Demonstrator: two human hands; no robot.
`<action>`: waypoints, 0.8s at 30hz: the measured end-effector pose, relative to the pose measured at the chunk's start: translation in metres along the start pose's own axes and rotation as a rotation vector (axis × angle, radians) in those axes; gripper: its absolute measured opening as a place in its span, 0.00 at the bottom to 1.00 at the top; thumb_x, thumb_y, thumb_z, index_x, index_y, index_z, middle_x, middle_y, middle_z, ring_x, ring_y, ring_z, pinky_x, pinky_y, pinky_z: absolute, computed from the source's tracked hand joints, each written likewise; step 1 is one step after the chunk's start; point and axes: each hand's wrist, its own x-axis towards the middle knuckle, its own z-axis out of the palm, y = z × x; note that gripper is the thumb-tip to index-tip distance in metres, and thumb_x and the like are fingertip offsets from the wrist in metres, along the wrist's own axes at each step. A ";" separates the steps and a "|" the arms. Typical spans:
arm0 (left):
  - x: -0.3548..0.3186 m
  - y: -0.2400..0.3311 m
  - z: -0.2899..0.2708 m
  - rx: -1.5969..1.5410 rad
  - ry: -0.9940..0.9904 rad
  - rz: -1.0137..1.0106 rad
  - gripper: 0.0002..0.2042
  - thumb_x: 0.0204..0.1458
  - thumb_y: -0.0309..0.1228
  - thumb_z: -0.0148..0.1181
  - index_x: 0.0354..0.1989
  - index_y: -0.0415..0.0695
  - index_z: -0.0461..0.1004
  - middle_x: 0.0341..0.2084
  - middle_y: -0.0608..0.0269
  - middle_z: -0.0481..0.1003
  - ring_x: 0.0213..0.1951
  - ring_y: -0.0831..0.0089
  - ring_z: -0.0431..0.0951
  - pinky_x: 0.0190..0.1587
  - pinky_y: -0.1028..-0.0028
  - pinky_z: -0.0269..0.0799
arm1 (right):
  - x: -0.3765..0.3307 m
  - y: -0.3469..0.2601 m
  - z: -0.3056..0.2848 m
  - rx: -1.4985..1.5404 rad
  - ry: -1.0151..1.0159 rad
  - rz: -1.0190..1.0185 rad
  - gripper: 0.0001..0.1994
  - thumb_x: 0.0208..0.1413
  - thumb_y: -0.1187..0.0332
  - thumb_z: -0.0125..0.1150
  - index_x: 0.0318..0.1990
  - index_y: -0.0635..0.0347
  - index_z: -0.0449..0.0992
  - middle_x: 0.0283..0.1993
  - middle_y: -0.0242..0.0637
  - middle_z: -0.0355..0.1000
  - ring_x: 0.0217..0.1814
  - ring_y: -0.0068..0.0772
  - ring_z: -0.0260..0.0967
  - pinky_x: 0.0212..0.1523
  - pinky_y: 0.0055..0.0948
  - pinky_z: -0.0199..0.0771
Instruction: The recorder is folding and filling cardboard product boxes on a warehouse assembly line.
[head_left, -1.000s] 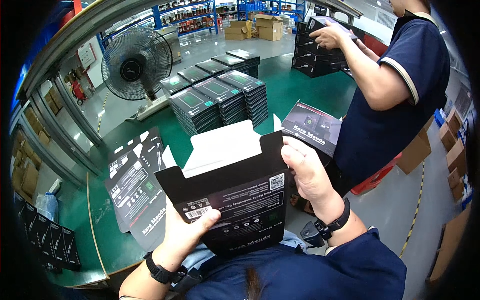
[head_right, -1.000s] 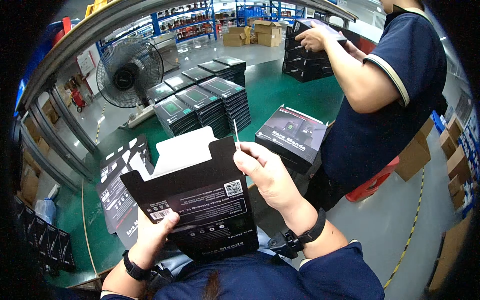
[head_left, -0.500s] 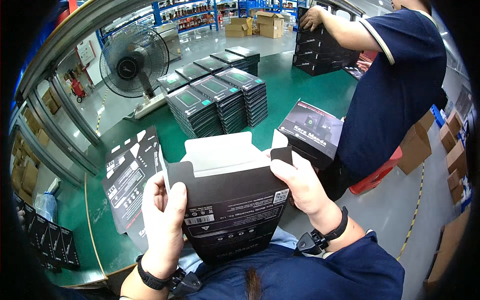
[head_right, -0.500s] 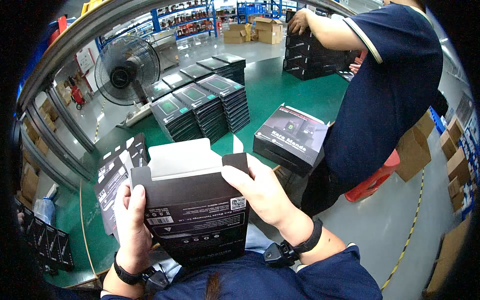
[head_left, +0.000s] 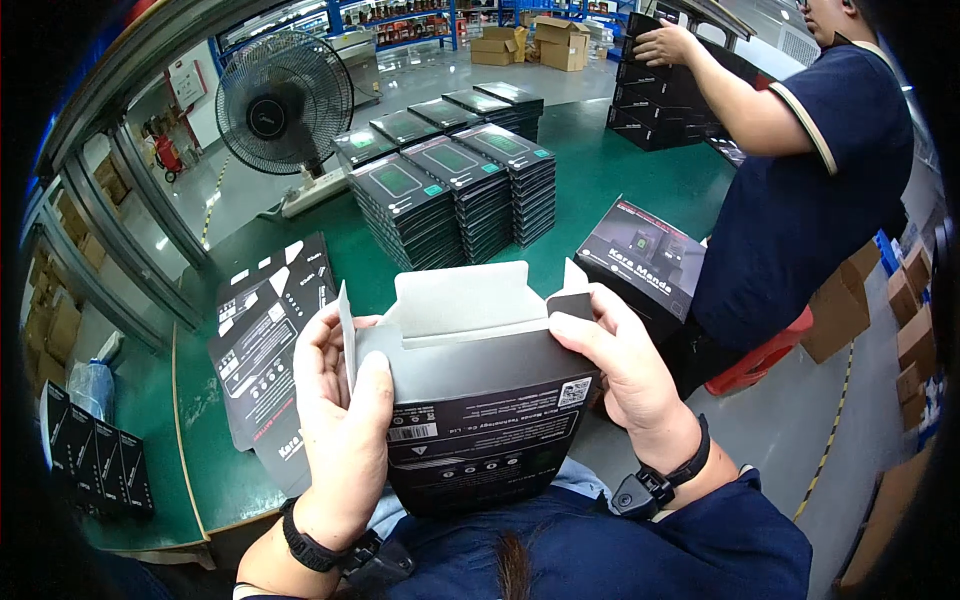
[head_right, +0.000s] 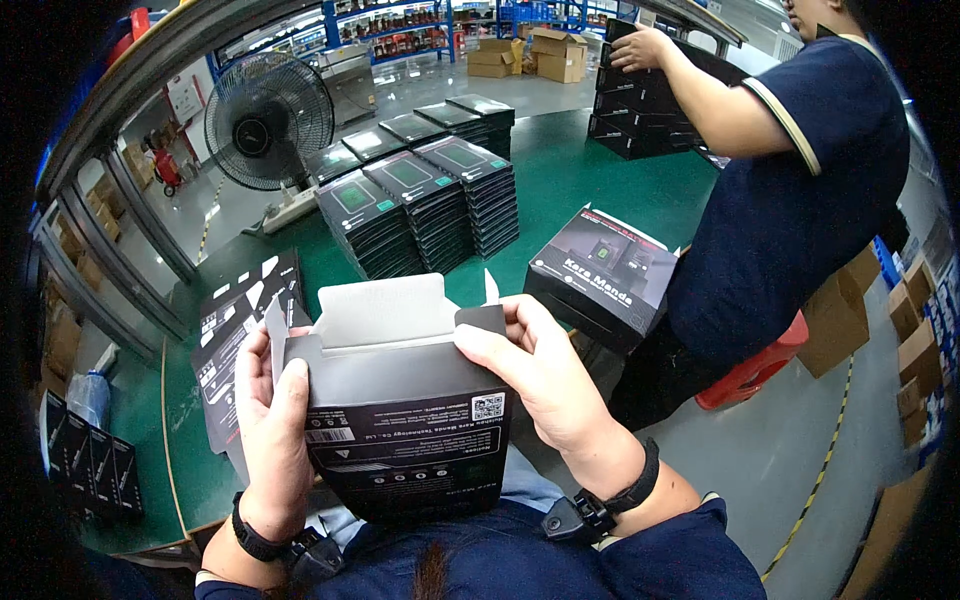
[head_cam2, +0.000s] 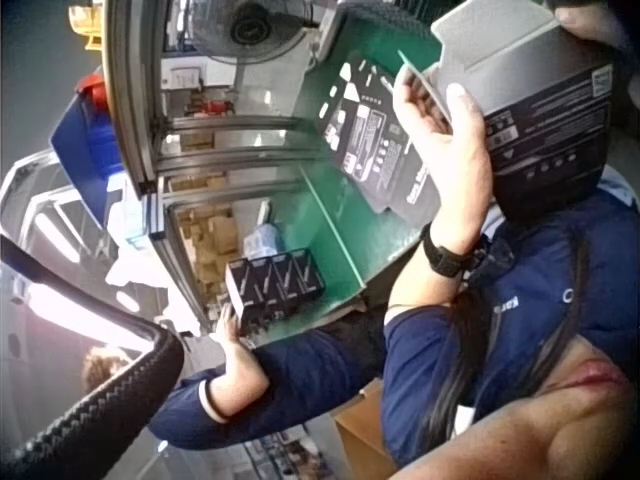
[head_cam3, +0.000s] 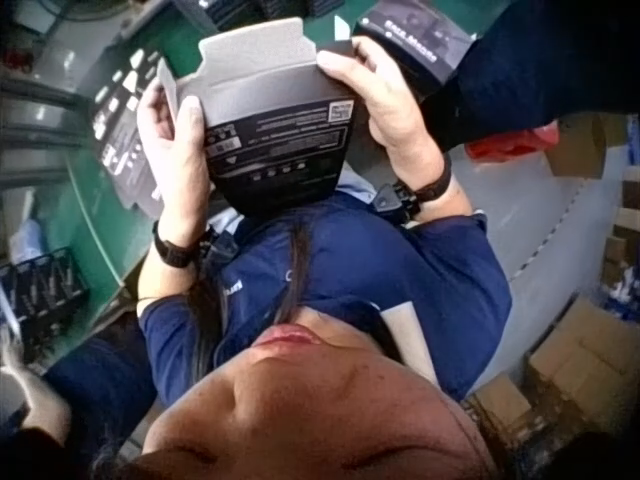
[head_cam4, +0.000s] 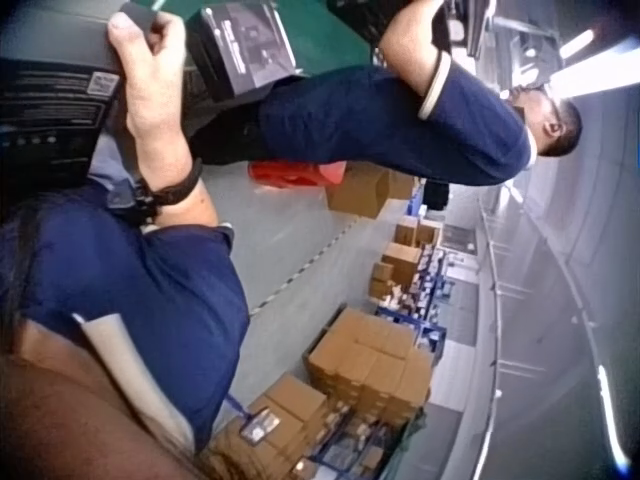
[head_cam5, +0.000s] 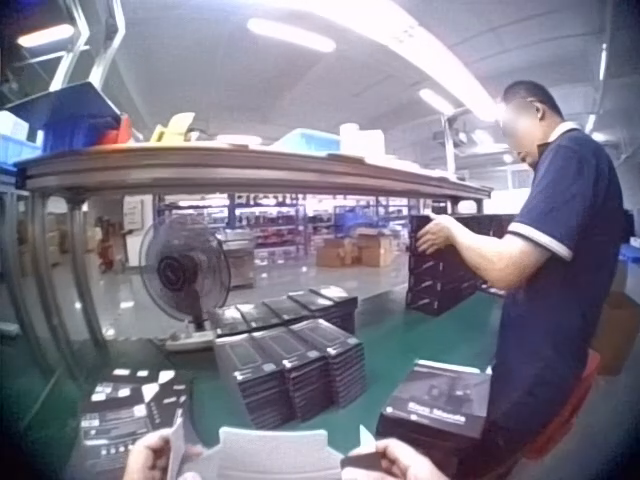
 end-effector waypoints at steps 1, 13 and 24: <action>0.001 0.000 0.001 0.012 -0.016 0.012 0.25 0.51 0.20 0.49 0.59 0.39 0.54 0.48 0.57 0.65 0.52 0.72 0.65 0.58 0.72 0.58 | 0.000 0.002 -0.004 0.018 -0.014 -0.005 0.17 0.55 0.66 0.59 0.47 0.67 0.66 0.41 0.38 0.70 0.44 0.21 0.67 0.45 0.19 0.67; 0.003 0.000 -0.002 0.038 -0.063 0.050 0.26 0.46 0.17 0.46 0.57 0.39 0.56 0.48 0.55 0.65 0.49 0.72 0.68 0.53 0.74 0.63 | 0.011 -0.018 -0.030 -0.256 -0.067 -0.076 0.17 0.61 0.60 0.45 0.44 0.66 0.74 0.32 0.31 0.72 0.30 0.20 0.70 0.33 0.18 0.70; 0.003 -0.005 -0.007 0.092 -0.100 0.205 0.13 0.47 0.16 0.51 0.41 0.39 0.75 0.52 0.56 0.66 0.49 0.73 0.70 0.50 0.77 0.65 | 0.001 0.008 -0.001 -0.143 -0.011 -0.225 0.33 0.47 0.78 0.52 0.64 0.64 0.51 0.45 0.37 0.66 0.47 0.22 0.63 0.51 0.22 0.61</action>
